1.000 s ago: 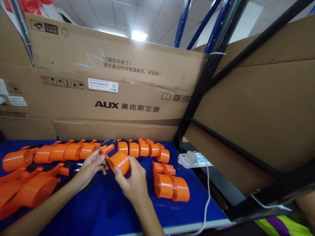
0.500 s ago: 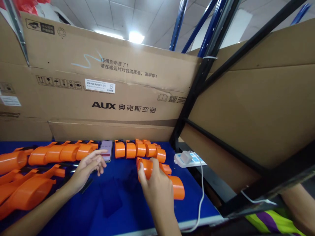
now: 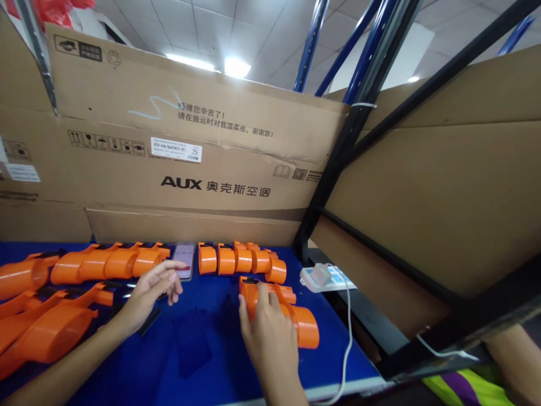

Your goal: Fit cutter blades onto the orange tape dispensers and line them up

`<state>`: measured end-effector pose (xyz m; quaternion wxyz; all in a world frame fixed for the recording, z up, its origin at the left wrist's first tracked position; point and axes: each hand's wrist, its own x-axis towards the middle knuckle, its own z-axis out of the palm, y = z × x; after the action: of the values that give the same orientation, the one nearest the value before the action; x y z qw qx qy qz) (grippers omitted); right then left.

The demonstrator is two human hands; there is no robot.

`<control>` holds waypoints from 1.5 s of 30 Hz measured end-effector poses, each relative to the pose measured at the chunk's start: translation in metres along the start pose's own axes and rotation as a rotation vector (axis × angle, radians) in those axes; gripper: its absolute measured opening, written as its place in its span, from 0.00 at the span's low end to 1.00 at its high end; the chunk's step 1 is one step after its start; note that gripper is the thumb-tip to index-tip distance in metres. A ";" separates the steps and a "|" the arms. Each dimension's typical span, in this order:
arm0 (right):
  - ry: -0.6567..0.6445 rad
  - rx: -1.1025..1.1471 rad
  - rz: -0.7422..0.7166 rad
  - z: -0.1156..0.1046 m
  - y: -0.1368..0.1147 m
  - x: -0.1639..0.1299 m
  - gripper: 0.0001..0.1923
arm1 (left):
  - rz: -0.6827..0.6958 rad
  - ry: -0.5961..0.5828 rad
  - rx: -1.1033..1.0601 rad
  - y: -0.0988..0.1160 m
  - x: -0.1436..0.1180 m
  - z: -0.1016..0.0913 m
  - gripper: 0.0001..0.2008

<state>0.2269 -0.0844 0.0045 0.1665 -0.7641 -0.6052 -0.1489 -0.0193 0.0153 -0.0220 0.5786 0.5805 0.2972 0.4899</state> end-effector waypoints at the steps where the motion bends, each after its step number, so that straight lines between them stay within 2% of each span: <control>1: -0.013 -0.001 -0.004 0.000 0.000 0.001 0.20 | -0.002 -0.009 0.002 0.000 0.000 0.000 0.21; 5: -0.002 0.008 -0.002 -0.009 0.005 0.005 0.18 | -0.006 -0.042 0.026 -0.004 0.000 0.000 0.21; 8: -0.032 -0.061 0.014 -0.018 0.020 0.006 0.18 | 0.001 -0.057 0.110 -0.006 0.000 0.002 0.18; 11: -0.140 -0.100 -0.094 -0.021 0.040 0.005 0.25 | 0.011 -0.111 0.219 -0.005 -0.004 0.005 0.14; 13: -0.208 -0.122 -0.206 -0.018 0.052 0.003 0.30 | 0.007 -0.157 0.255 -0.004 -0.007 0.008 0.14; 16: -0.215 -0.178 -0.327 -0.010 0.062 0.003 0.37 | -0.002 -0.202 0.270 -0.003 -0.010 0.011 0.14; 23: -0.225 -0.236 -0.342 0.006 0.066 0.011 0.34 | 0.023 -0.215 0.267 -0.007 -0.007 0.010 0.14; 26: -0.194 -0.262 -0.360 0.000 0.065 0.012 0.33 | 0.039 -0.200 0.265 -0.008 -0.007 0.010 0.15; 33: -0.097 -0.354 -0.384 -0.030 0.067 0.012 0.31 | 0.037 -0.220 0.276 -0.004 -0.008 0.010 0.14; 35: -0.034 -0.365 -0.383 -0.038 0.071 0.014 0.31 | 0.033 -0.213 0.280 -0.004 -0.008 0.009 0.14; 38: 0.140 -0.331 -0.392 -0.050 0.071 0.020 0.29 | 0.038 -0.192 0.274 -0.005 -0.005 0.007 0.14; 41: 0.312 -0.206 -0.446 -0.062 0.056 0.027 0.32 | 0.056 -0.155 0.240 -0.007 -0.002 0.004 0.14; 43: 0.341 -0.104 -0.521 -0.066 0.037 0.030 0.34 | 0.062 -0.127 0.186 -0.007 0.001 0.002 0.17; 45: 0.304 -0.014 -0.606 -0.067 0.012 0.031 0.35 | 0.058 -0.109 0.091 -0.004 0.002 0.002 0.21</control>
<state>0.2440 -0.0885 0.0772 0.1976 -0.5198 -0.7720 -0.3079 -0.0163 0.0170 -0.0254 0.5526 0.6402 0.2703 0.4602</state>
